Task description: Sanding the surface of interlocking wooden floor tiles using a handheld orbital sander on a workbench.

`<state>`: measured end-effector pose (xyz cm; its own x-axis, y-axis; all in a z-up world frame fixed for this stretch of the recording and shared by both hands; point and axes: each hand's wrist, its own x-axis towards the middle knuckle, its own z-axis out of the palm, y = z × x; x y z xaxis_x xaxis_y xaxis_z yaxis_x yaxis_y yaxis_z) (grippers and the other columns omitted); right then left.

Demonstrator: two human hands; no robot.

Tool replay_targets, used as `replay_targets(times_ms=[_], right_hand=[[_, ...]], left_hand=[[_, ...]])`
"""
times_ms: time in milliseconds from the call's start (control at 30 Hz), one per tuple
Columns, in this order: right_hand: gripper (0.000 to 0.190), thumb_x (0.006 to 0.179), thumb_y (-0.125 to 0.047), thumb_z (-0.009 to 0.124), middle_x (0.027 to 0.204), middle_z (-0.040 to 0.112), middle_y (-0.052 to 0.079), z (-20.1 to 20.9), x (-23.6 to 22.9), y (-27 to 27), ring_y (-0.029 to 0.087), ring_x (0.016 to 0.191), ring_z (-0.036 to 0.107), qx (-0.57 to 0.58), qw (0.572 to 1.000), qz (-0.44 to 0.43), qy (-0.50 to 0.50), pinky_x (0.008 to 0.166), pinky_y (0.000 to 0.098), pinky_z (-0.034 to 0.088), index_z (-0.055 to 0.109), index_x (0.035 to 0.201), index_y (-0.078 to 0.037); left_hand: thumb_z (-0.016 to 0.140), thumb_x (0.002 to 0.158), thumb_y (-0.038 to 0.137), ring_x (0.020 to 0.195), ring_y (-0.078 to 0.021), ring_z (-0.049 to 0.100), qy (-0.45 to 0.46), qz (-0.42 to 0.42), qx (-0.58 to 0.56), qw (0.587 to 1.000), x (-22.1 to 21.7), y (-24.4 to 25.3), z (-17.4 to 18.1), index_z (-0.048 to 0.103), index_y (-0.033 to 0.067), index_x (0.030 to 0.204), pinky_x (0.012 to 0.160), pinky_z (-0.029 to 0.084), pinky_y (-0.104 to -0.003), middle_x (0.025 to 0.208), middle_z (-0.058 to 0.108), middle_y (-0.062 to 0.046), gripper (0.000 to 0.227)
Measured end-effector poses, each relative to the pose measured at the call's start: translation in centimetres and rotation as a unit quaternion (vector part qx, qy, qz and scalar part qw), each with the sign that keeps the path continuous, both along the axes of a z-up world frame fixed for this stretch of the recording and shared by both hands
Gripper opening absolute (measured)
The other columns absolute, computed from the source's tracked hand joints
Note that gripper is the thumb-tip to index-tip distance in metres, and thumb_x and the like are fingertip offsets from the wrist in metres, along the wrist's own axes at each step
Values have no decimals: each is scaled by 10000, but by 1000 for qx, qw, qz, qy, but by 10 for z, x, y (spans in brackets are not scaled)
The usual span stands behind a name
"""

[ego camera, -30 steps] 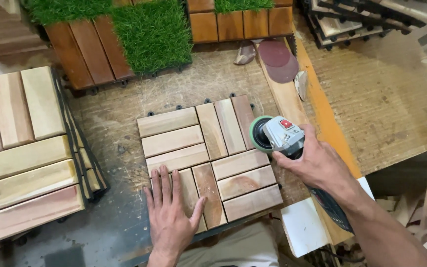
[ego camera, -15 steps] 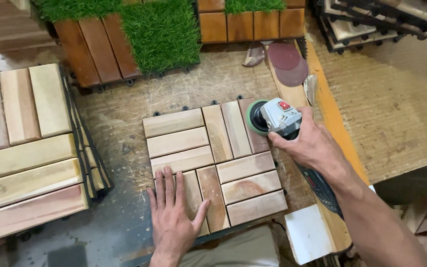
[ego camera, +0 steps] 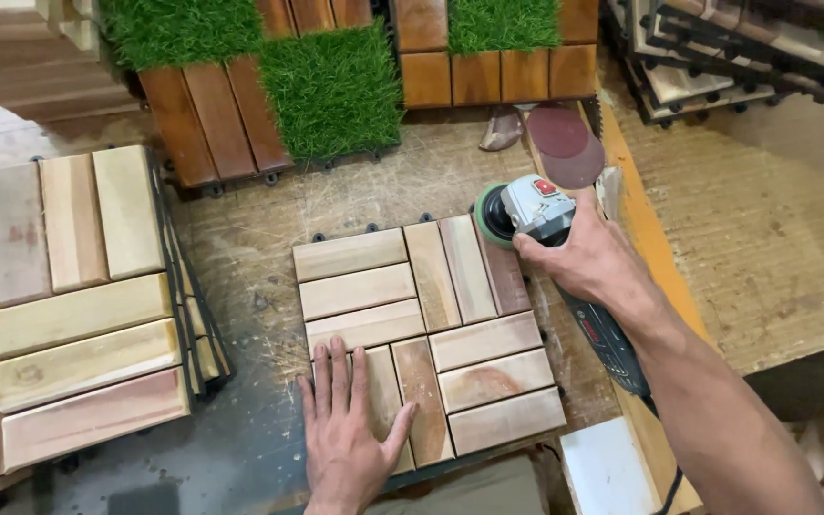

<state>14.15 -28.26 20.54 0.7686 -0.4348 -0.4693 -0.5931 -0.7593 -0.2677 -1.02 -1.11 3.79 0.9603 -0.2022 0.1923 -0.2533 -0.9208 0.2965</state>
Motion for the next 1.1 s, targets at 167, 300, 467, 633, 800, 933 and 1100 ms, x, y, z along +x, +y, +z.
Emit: replay_targets(times_ms=[167, 300, 467, 633, 800, 933, 1100], right_hand=[[699, 867, -580, 640, 1225, 648, 174, 0, 8, 18, 406, 1102, 626, -15, 999, 18, 23, 866, 543, 492, 369, 1330, -130], [722, 865, -570, 635, 1168, 668, 205, 1, 12, 32, 420, 1040, 654, -5, 999, 44, 23, 817, 530, 507, 347, 1350, -119], [801, 857, -579, 629, 1202, 660, 259, -4, 15, 38, 466, 1090, 644, -11, 998, 54, 20, 854, 547, 509, 315, 1417, -100], [694, 866, -566, 635, 1140, 677, 218, 0, 14, 32, 437, 1030, 659, -13, 999, 26, 25, 823, 532, 500, 342, 1299, -109], [810, 835, -588, 621, 1223, 663, 237, 4, 9, 37, 452, 1095, 650, -14, 998, 53, 38, 870, 540, 503, 333, 1446, -141], [739, 872, -570, 620, 1205, 660, 229, 3, 8, 36, 439, 1077, 652, 3, 998, 45, 33, 842, 540, 511, 337, 1379, -113], [742, 870, -540, 624, 1209, 687, 184, 24, -14, 37, 363, 996, 701, 9, 996, 42, 75, 802, 485, 560, 335, 1431, -152]], left_hand=[[598, 866, 698, 1623, -306, 50, -2, 2, 3, 1000, 1, 0, -1, 165, 108, 1656, 1285, 113, -535, 1749, 83, -114, 1076], [578, 873, 704, 1622, -306, 51, -1, 4, 14, 1000, 1, 1, 1, 191, 106, 1650, 1284, 110, -525, 1748, 86, -116, 1054], [590, 872, 709, 1622, -305, 59, -2, 6, 6, 1000, 1, 1, 0, 209, 107, 1645, 1288, 110, -530, 1746, 97, -118, 1051], [604, 861, 713, 1620, -314, 76, -4, 5, 8, 1000, -1, 1, 0, 202, 106, 1649, 1285, 127, -531, 1744, 111, -125, 1072], [621, 857, 702, 1622, -305, 75, -13, 6, 5, 1000, 2, 0, 1, 219, 106, 1643, 1282, 123, -556, 1745, 116, -115, 1066], [603, 860, 714, 1625, -297, 58, -20, 7, 14, 1000, 2, -2, 3, 196, 115, 1648, 1267, 59, -629, 1746, 107, -111, 1070], [615, 920, 487, 1486, -294, 375, 0, 50, -68, 996, 40, -11, 13, 614, 122, 1329, 1234, 33, -718, 1493, 531, -127, 548]])
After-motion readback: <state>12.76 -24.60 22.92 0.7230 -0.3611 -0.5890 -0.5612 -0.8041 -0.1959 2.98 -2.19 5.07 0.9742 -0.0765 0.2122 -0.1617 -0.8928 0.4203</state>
